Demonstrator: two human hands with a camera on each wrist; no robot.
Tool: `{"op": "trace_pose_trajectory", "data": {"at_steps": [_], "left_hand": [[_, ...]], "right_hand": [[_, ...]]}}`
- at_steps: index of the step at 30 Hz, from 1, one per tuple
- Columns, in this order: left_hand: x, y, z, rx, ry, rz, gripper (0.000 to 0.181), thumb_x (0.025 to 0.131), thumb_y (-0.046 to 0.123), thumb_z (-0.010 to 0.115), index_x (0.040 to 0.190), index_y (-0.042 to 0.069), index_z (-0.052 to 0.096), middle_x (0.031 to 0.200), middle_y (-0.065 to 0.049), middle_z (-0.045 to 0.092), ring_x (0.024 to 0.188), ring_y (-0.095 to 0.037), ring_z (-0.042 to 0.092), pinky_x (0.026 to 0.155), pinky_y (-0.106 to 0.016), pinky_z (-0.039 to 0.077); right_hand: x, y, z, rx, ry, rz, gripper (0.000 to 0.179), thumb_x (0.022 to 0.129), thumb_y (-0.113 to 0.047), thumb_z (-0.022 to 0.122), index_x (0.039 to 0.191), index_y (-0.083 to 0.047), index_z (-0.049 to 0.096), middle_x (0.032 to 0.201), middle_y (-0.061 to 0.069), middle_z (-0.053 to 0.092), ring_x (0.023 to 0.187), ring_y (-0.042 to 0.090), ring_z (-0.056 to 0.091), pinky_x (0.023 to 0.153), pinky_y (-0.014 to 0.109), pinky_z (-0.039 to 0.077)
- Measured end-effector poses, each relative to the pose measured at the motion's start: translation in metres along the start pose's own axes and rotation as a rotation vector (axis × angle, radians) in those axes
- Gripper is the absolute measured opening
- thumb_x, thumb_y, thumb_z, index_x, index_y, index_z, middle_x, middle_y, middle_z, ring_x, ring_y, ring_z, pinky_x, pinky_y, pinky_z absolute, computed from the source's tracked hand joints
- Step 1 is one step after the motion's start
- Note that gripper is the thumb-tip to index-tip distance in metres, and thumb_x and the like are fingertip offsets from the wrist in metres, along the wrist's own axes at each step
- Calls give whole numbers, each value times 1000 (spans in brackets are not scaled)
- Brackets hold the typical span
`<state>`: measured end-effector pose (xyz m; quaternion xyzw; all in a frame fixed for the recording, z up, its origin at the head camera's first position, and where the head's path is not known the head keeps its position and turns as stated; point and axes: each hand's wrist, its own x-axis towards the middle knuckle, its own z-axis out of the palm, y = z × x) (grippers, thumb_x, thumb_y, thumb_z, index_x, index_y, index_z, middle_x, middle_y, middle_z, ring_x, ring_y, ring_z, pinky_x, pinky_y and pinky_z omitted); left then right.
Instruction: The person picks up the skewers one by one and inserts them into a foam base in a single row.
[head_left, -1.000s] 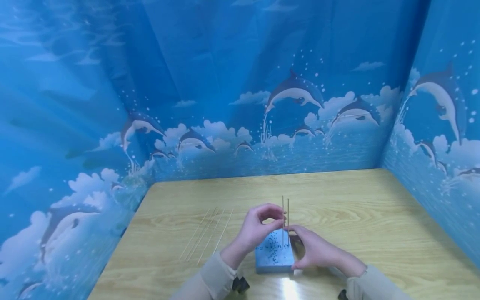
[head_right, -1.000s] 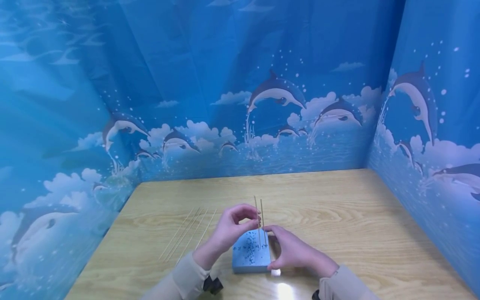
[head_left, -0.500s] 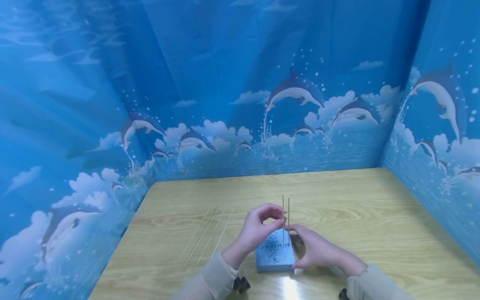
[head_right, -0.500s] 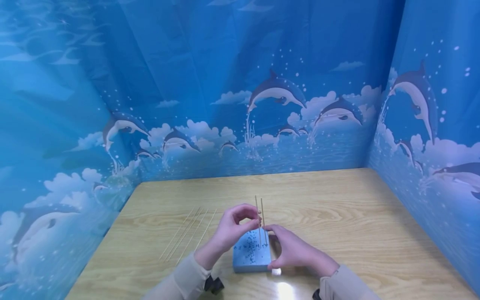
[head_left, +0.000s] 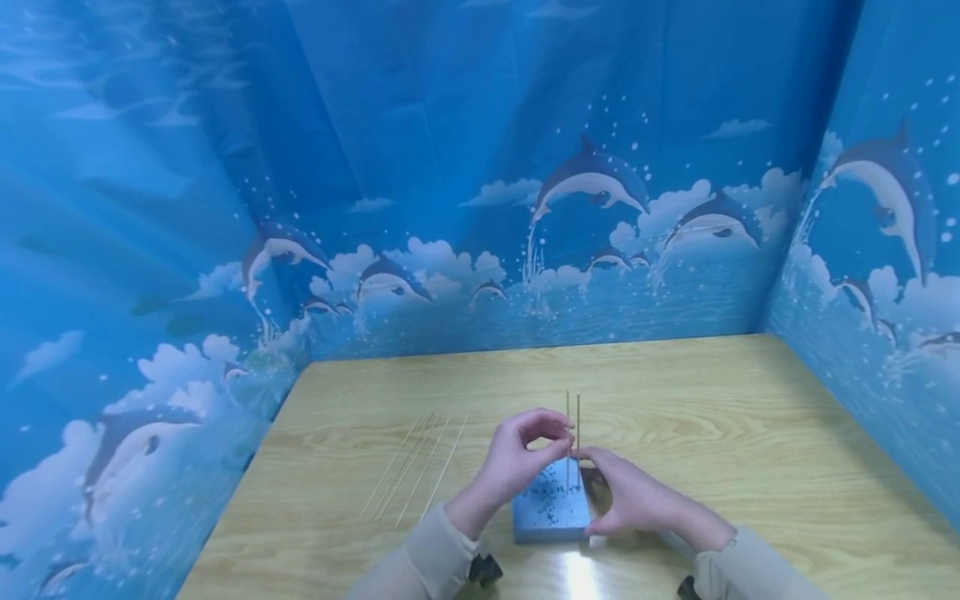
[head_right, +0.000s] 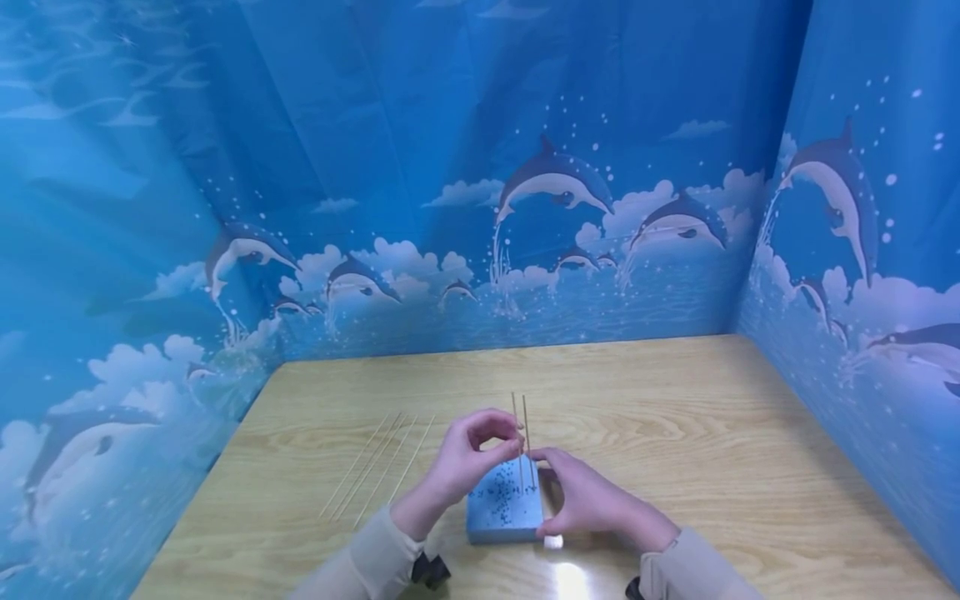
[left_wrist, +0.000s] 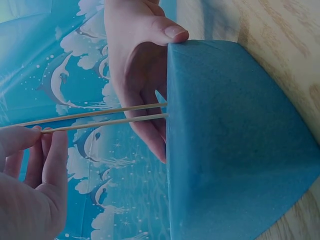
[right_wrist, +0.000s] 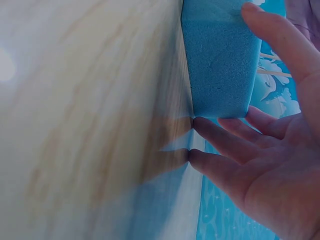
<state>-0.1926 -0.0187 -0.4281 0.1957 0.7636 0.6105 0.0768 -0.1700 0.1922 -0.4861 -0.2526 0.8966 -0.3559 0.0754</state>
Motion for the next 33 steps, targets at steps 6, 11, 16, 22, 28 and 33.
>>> {"op": "trace_pose_trajectory", "data": {"at_steps": [6,11,16,22,28,33], "left_hand": [[-1,-1,0,1,4,-6,22,89,16,73,110,17,70,101,-1,74,96,-8,67,98,-36,56],[0,-3,0,5,0,1,22,89,17,73,110,16,69,102,0,74,96,-8,67,97,-37,56],[1,-4,-1,13,-8,6,22,89,18,73,111,16,69,102,0,74,96,-7,67,93,-30,57],[0,-3,-1,17,-4,2,22,89,17,73,111,17,69,103,0,74,97,-9,68,99,-39,55],[-1,-2,0,18,0,1,22,89,18,73,110,17,69,102,1,74,99,-9,67,104,-46,51],[-1,-5,0,29,-3,11,22,89,17,73,110,18,69,102,1,75,98,-8,68,104,-46,51]], "right_hand": [[0,0,0,-3,1,4,102,61,-34,91,142,1,41,145,20,49,127,37,56,110,59,40],[1,1,1,6,-4,6,102,61,-34,91,143,1,41,145,20,49,127,37,56,110,59,40],[1,2,1,11,-7,6,102,61,-34,91,143,1,41,145,20,49,127,36,56,110,59,39],[1,2,1,9,-7,4,102,61,-35,91,143,1,41,145,20,49,127,37,56,110,59,40],[1,2,1,3,-2,5,102,61,-34,91,142,1,41,145,21,49,127,37,55,110,60,40],[1,1,1,8,0,6,102,61,-34,91,142,1,41,145,21,49,127,37,55,110,60,39]]}}
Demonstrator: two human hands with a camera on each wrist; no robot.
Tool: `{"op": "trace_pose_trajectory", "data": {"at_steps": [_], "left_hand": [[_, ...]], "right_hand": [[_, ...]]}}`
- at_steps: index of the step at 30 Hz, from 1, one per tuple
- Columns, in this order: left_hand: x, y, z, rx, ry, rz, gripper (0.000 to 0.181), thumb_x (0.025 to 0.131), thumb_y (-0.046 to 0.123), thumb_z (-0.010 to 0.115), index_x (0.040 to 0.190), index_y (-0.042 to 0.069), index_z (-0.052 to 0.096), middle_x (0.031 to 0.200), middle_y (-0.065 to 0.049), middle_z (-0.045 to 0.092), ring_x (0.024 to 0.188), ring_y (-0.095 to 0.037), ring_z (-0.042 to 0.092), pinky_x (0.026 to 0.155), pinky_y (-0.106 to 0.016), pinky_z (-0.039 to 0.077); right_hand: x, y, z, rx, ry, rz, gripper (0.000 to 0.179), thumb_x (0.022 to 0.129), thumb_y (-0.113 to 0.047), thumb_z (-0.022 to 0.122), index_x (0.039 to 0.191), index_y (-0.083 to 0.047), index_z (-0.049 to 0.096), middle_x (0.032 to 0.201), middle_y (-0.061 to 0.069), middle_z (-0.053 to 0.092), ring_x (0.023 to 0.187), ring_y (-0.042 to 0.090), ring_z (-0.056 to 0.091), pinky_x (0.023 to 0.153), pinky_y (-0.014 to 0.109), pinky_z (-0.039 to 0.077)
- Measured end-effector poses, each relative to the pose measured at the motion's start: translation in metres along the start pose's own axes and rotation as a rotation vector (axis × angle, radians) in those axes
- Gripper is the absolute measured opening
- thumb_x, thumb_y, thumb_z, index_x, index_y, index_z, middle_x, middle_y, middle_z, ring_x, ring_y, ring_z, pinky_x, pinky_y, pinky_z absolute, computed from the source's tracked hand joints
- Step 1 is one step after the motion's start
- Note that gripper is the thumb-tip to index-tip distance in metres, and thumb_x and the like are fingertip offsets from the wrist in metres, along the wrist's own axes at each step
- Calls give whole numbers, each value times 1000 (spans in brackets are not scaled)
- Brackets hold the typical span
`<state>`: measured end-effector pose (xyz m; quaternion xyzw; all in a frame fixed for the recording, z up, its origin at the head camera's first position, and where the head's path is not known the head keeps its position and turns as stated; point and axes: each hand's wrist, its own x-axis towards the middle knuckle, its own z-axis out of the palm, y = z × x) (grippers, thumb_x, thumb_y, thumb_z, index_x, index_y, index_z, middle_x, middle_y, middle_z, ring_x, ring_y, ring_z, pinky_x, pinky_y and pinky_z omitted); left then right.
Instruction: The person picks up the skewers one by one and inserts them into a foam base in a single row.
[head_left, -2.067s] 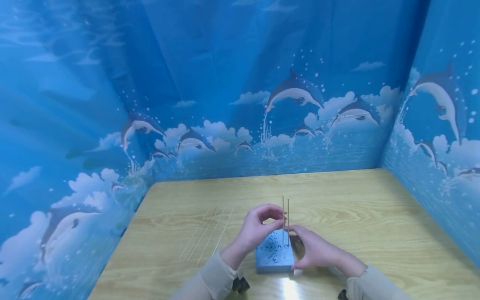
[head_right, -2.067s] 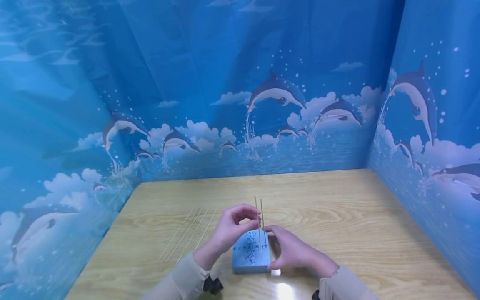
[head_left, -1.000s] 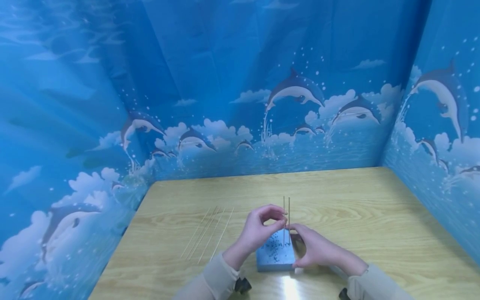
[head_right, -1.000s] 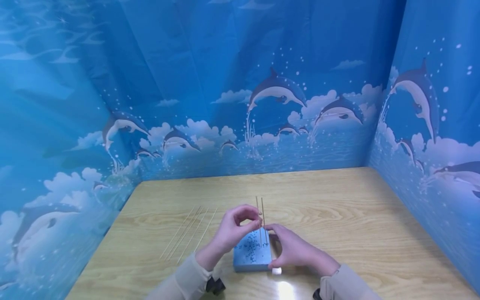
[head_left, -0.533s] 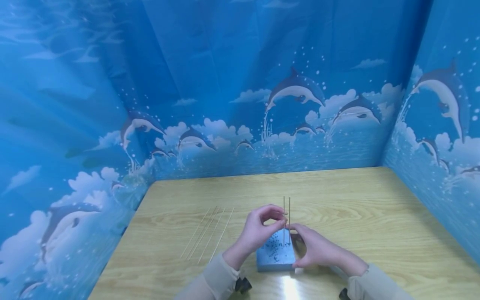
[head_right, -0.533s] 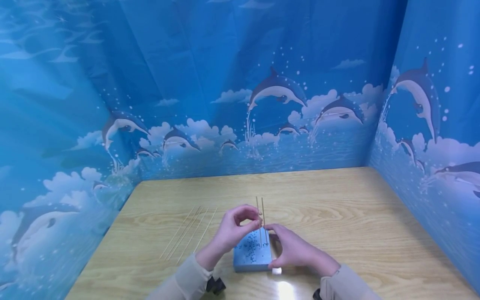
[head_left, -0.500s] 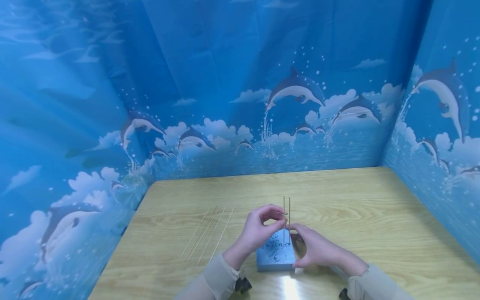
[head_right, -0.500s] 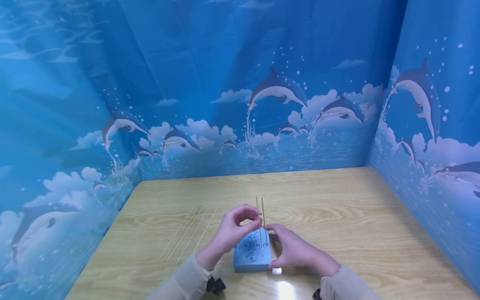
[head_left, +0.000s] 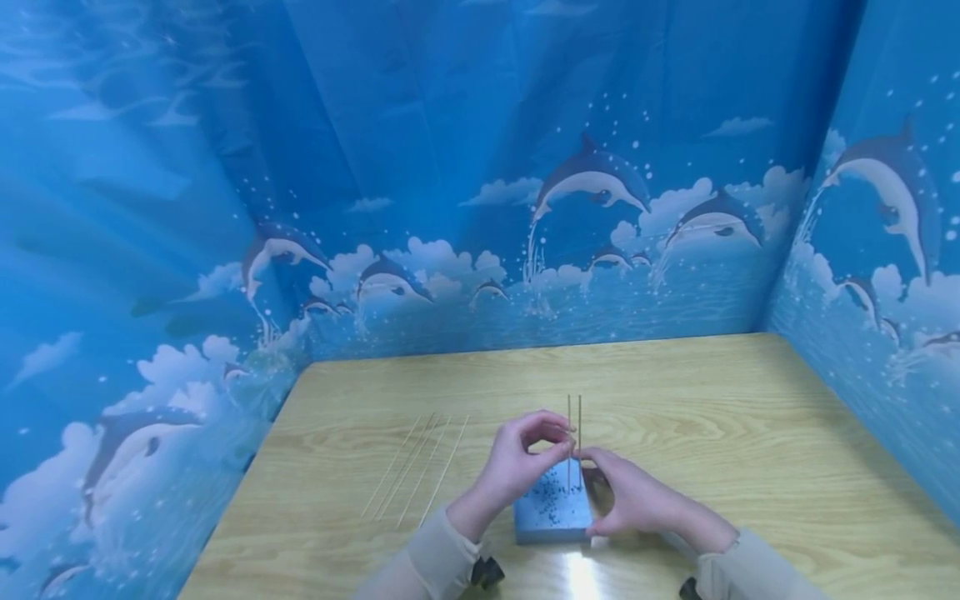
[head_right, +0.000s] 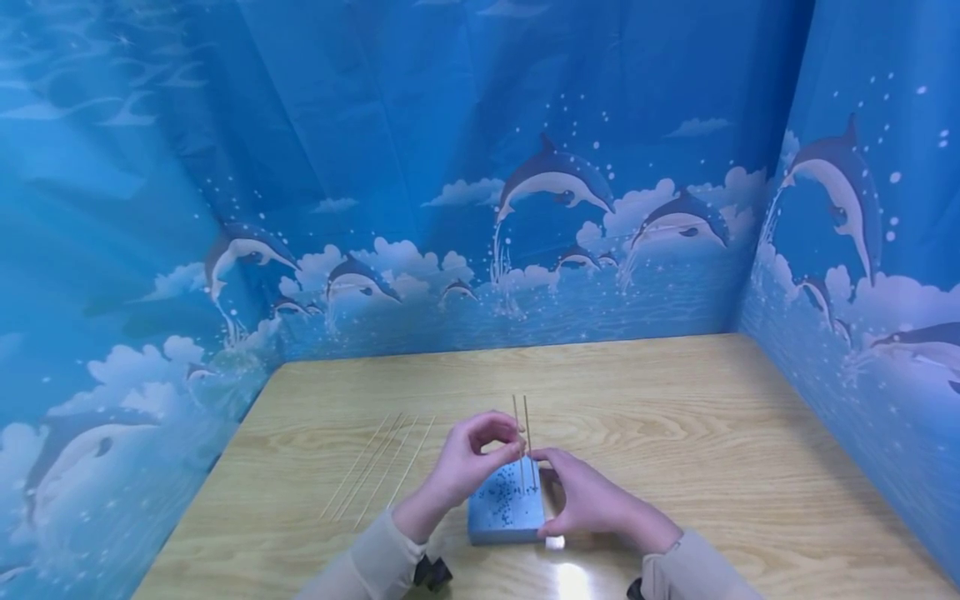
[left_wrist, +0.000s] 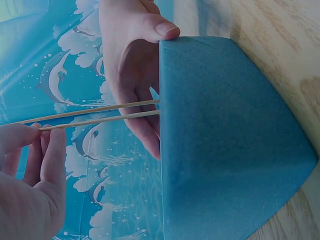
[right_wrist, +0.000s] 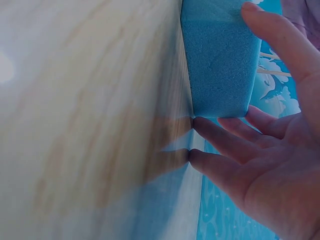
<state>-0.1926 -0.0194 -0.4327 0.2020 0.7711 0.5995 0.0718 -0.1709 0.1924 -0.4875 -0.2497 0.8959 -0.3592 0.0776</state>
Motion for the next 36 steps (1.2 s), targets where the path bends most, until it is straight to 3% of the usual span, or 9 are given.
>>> {"op": "trace_pose_trajectory", "data": {"at_steps": [6,14,23,36], "left_hand": [[1,-3,1,-8,-6,7,23,89,15,73,111,16,69,102,-1,75,97,-7,68,103,-48,52],[-1,-2,3,-10,0,3,24,88,14,73,112,14,69,101,-1,75,96,-7,68,101,-41,54],[0,-2,4,-34,0,-2,24,87,13,74,111,13,70,99,-1,75,94,-7,67,104,-49,51],[-2,-1,4,-58,25,-13,26,85,12,75,110,15,70,99,2,73,94,-7,66,104,-49,50]], "right_hand": [[0,0,0,3,-1,-2,101,62,-35,91,142,2,41,145,21,49,126,37,56,110,60,39],[-2,-1,0,4,-5,-20,101,62,-32,91,142,3,40,145,22,48,125,36,58,109,58,41],[-1,-1,-1,20,-10,-12,102,62,-34,90,143,2,39,147,22,47,127,38,56,110,59,38],[0,2,1,22,1,-8,103,61,-34,91,144,0,40,147,20,47,128,38,55,111,59,39]]}}
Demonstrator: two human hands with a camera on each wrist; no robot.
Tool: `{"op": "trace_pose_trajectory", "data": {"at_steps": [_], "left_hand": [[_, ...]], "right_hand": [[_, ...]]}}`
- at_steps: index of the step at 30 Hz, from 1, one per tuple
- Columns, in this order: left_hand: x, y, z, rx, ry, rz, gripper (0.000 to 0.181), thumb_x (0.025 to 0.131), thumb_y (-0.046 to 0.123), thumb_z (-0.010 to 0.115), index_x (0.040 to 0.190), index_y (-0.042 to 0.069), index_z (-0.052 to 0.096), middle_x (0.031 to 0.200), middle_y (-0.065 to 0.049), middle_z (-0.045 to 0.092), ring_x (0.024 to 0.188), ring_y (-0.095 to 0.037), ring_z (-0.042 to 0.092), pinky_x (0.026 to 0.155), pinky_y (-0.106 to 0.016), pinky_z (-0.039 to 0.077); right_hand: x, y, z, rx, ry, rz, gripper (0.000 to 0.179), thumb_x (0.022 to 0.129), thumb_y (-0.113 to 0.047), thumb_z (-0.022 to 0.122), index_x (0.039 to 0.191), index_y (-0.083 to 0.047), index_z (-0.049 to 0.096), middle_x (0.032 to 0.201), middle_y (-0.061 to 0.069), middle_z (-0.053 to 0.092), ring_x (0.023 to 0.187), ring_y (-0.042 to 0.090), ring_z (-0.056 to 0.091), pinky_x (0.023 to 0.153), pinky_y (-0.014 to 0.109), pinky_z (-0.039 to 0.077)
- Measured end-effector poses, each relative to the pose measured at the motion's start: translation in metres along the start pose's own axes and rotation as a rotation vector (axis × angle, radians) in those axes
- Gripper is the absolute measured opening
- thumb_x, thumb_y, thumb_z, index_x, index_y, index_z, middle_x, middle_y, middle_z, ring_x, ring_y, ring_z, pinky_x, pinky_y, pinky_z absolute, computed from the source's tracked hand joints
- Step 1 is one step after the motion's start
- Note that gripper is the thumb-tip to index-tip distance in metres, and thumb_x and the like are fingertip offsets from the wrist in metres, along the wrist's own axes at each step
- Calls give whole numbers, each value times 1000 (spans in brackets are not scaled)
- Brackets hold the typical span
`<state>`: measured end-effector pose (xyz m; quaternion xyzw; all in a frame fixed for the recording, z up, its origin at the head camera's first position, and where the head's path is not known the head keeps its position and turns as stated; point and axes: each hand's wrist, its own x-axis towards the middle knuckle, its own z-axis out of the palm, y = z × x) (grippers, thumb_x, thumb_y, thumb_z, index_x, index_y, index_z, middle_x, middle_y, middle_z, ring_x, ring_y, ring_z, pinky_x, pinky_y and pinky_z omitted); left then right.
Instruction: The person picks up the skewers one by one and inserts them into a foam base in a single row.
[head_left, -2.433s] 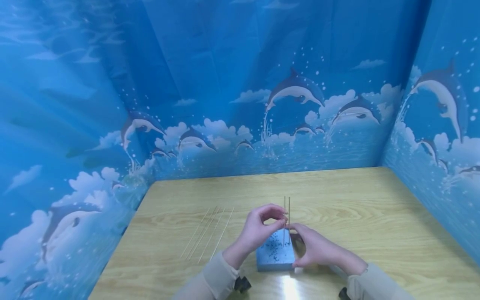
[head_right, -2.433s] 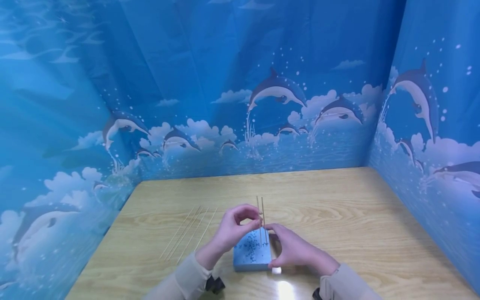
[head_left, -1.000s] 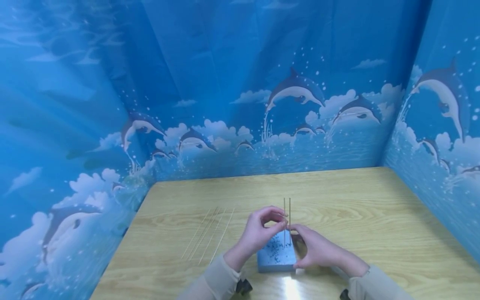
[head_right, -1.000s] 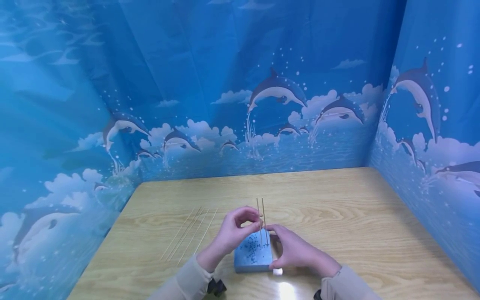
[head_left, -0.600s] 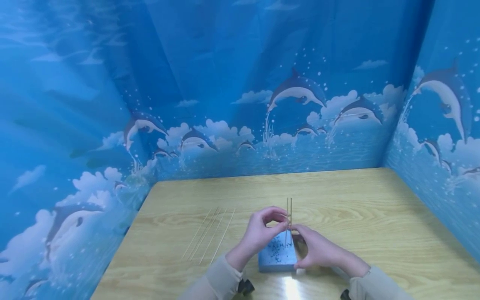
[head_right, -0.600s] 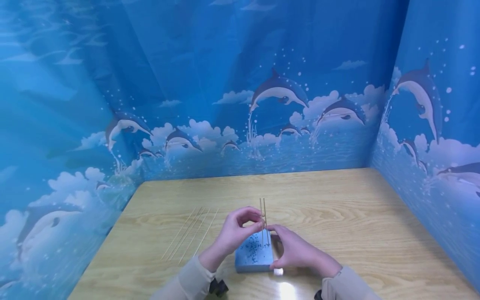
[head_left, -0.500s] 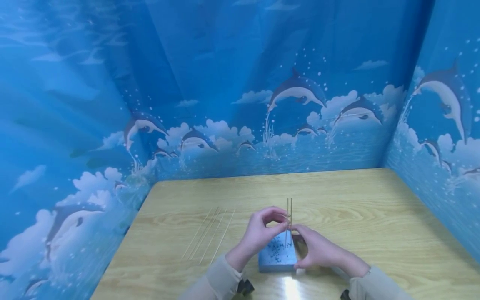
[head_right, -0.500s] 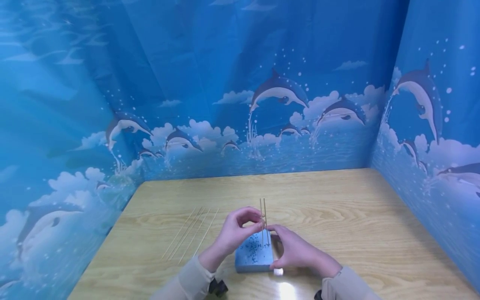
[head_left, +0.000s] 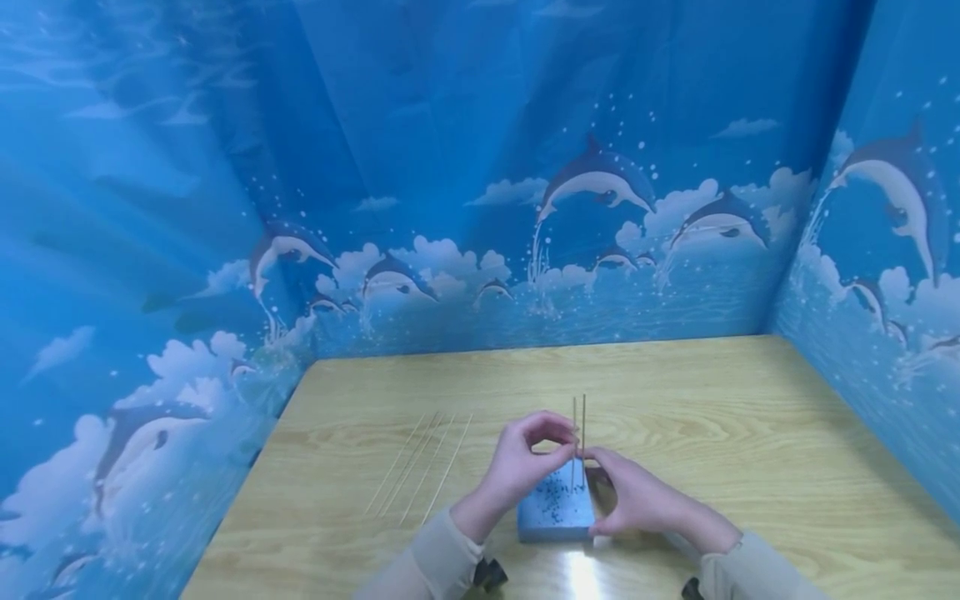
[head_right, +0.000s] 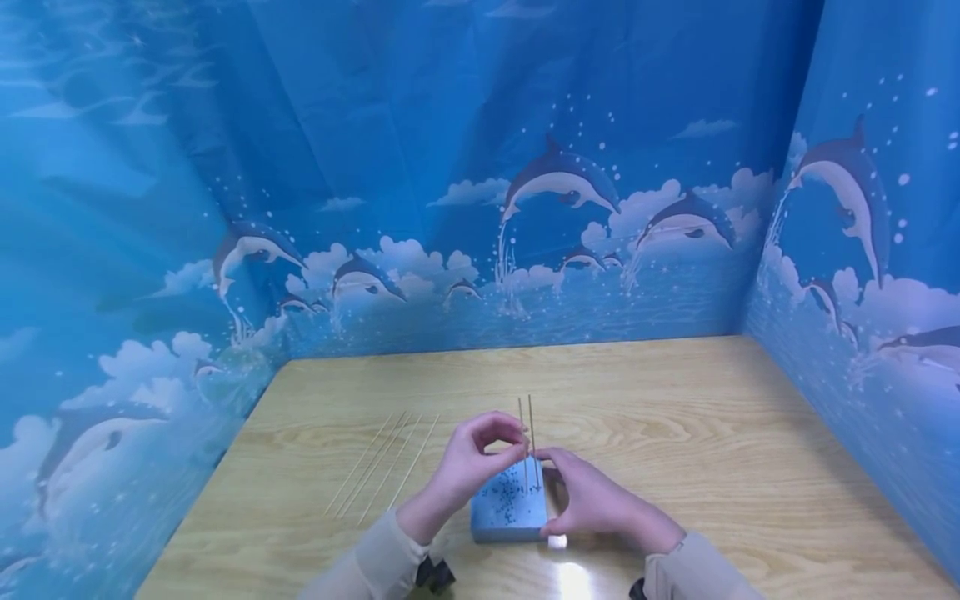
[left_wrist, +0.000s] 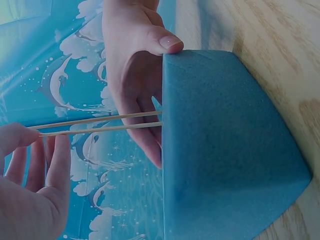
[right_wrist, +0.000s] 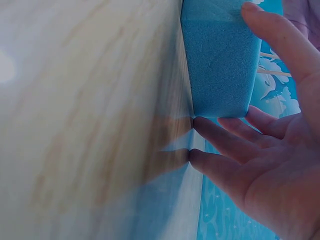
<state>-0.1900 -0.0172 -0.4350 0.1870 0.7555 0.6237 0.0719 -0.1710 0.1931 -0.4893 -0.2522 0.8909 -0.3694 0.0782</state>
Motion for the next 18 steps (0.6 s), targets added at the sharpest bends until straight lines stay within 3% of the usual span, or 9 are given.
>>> {"op": "trace_pose_trajectory", "data": {"at_steps": [4,9,14,18], "left_hand": [[0,-1,-1,3,13,5,29,84,11,75,112,14,69,100,4,73,95,-7,67,106,-49,49],[0,-1,-9,9,30,24,29,84,10,75,112,15,69,102,-1,74,96,-9,68,105,-41,50],[2,3,-25,5,51,23,31,84,7,74,114,10,68,103,-9,74,94,-13,68,97,-31,55],[4,9,-43,-23,73,-12,33,84,7,74,117,6,67,102,-13,73,92,-14,68,86,-27,60]], "right_hand": [[1,-1,0,-3,7,11,103,60,-35,91,143,-1,41,147,18,48,130,39,53,111,61,38],[1,-2,0,-7,15,10,103,58,-33,92,142,1,43,145,20,50,130,40,52,110,62,38],[0,-3,0,-22,10,8,103,59,-33,92,142,3,42,145,21,50,129,40,52,110,62,38],[0,-4,-1,-5,0,12,104,60,-33,91,142,4,40,146,22,48,129,39,53,111,62,37]]}}
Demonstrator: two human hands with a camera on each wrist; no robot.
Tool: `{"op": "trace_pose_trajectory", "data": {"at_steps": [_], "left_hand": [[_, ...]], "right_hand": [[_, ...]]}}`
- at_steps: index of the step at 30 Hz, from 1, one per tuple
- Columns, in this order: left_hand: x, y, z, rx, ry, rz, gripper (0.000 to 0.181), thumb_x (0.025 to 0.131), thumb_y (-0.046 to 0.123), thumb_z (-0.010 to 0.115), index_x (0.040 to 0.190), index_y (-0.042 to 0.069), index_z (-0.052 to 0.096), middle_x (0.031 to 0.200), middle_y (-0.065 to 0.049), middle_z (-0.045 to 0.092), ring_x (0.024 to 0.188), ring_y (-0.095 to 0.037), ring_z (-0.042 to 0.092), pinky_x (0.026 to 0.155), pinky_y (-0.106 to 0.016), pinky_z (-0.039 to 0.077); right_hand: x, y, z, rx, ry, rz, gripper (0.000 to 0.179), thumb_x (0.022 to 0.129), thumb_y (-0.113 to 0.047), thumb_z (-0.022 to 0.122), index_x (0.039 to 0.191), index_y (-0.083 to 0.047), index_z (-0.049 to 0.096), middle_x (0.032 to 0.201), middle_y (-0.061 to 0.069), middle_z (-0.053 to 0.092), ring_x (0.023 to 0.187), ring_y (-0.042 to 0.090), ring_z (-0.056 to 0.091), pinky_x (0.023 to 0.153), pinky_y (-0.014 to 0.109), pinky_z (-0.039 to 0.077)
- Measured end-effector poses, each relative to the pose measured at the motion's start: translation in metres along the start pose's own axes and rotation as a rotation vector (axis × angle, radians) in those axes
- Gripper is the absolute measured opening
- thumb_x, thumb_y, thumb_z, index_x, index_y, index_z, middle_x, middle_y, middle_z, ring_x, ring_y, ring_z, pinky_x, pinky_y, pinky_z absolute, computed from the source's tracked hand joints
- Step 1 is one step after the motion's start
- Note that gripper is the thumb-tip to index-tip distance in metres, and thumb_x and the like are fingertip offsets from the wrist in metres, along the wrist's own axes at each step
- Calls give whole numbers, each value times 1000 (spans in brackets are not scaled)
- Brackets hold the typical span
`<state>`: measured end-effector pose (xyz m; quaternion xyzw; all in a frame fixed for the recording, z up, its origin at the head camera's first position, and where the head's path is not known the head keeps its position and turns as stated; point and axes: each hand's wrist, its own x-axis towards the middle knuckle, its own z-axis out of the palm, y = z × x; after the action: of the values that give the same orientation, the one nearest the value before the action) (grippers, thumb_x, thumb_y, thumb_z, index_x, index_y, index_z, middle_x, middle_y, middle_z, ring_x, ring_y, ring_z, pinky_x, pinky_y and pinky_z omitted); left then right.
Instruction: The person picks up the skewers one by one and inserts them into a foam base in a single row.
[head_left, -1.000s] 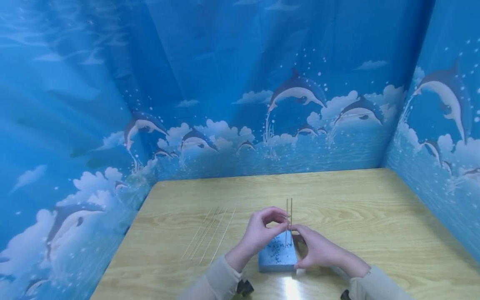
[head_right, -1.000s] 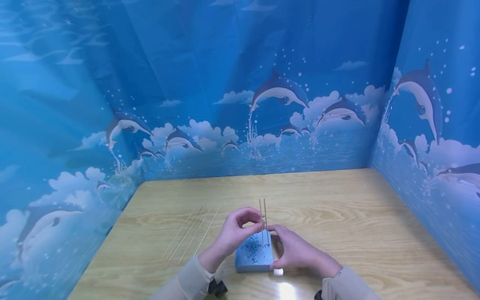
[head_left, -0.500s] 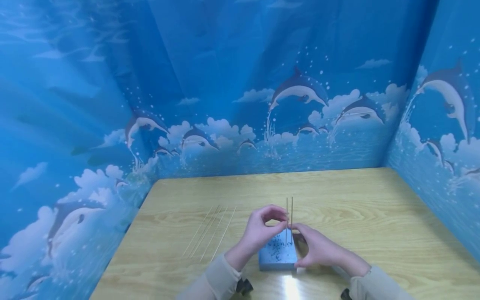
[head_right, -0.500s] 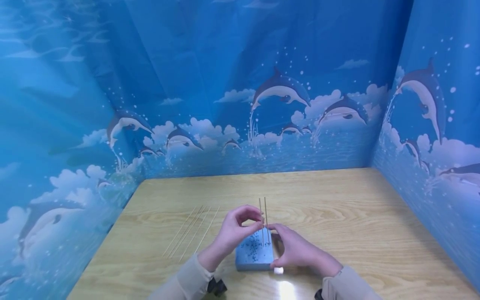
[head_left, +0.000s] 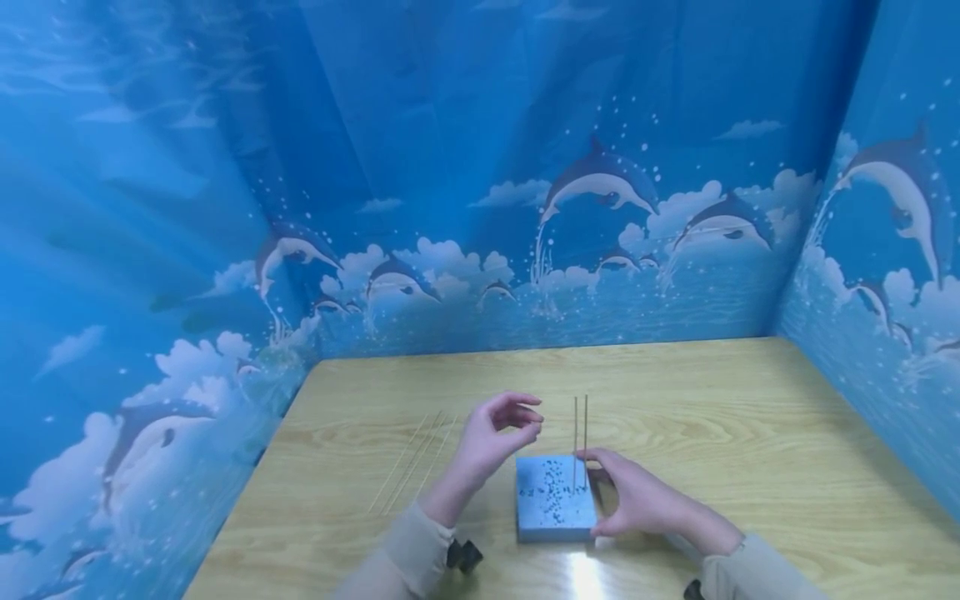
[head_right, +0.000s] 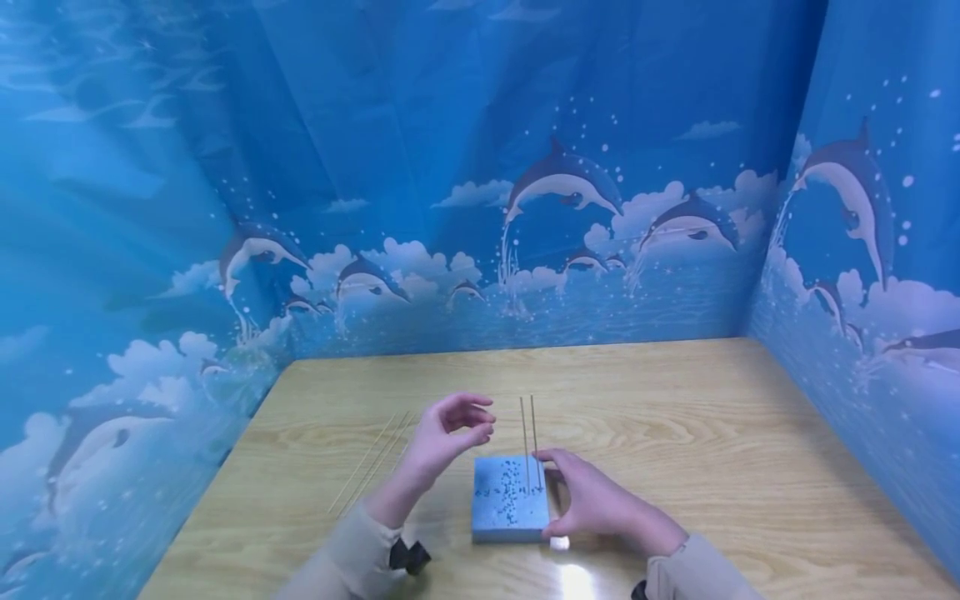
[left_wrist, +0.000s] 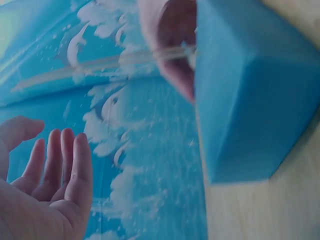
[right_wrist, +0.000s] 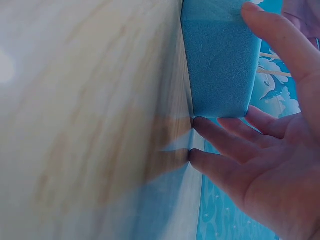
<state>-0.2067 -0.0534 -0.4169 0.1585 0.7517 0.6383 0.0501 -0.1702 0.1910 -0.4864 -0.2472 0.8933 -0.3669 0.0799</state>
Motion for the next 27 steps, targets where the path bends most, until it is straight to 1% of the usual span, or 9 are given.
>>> {"op": "trace_pose_trajectory", "data": {"at_steps": [3,5,8,11,14,18,22,25,27], "left_hand": [[1,2,-15,-47,20,-32,35,84,6,73,119,3,65,102,-15,72,89,-14,68,83,-30,62],[1,3,-25,-82,31,-55,36,85,4,72,120,0,63,103,-18,71,88,-15,69,83,-32,62],[3,3,-40,-107,59,-107,37,87,5,71,122,-1,62,105,-18,71,89,-18,70,84,-34,62],[4,4,-54,-112,88,-147,39,88,6,71,125,-1,61,105,-17,71,91,-21,70,86,-36,61],[3,6,-66,-105,127,-180,37,89,7,69,125,0,62,104,-16,71,89,-19,70,86,-36,61],[2,8,-82,-97,159,-207,34,92,7,66,125,1,62,108,-20,71,87,-16,69,86,-36,61],[0,7,-98,-61,148,-233,37,95,10,63,131,1,58,113,-22,69,91,-18,68,88,-37,61],[0,5,-111,-12,110,-268,39,97,13,61,135,2,54,119,-23,66,95,-19,67,90,-37,60],[-1,3,-119,19,76,-296,41,98,14,60,137,2,52,123,-25,63,100,-24,67,90,-37,60]], "right_hand": [[1,-1,0,22,-15,16,105,60,-33,91,144,4,39,147,22,46,129,39,54,111,62,36],[1,-1,-1,35,-24,27,106,60,-33,91,144,3,38,148,22,45,129,38,54,112,62,35],[2,-1,-1,45,-31,34,107,59,-31,91,145,2,37,149,22,44,129,38,54,111,61,36],[3,-1,0,51,-31,36,107,60,-30,91,146,2,37,149,22,44,128,38,54,111,61,36],[3,0,0,54,-30,35,106,60,-30,91,146,2,37,150,22,43,129,38,54,112,60,36],[3,1,0,52,-32,32,106,60,-30,91,145,3,36,150,22,43,129,38,54,111,60,36],[2,1,0,55,-37,31,106,61,-29,91,146,3,36,150,22,43,129,37,54,111,59,36],[2,1,0,48,-34,33,106,61,-31,91,145,3,37,150,22,43,129,37,54,111,59,36],[2,1,-1,40,-33,36,106,60,-33,91,145,2,37,150,22,44,129,37,54,112,60,36]]}}
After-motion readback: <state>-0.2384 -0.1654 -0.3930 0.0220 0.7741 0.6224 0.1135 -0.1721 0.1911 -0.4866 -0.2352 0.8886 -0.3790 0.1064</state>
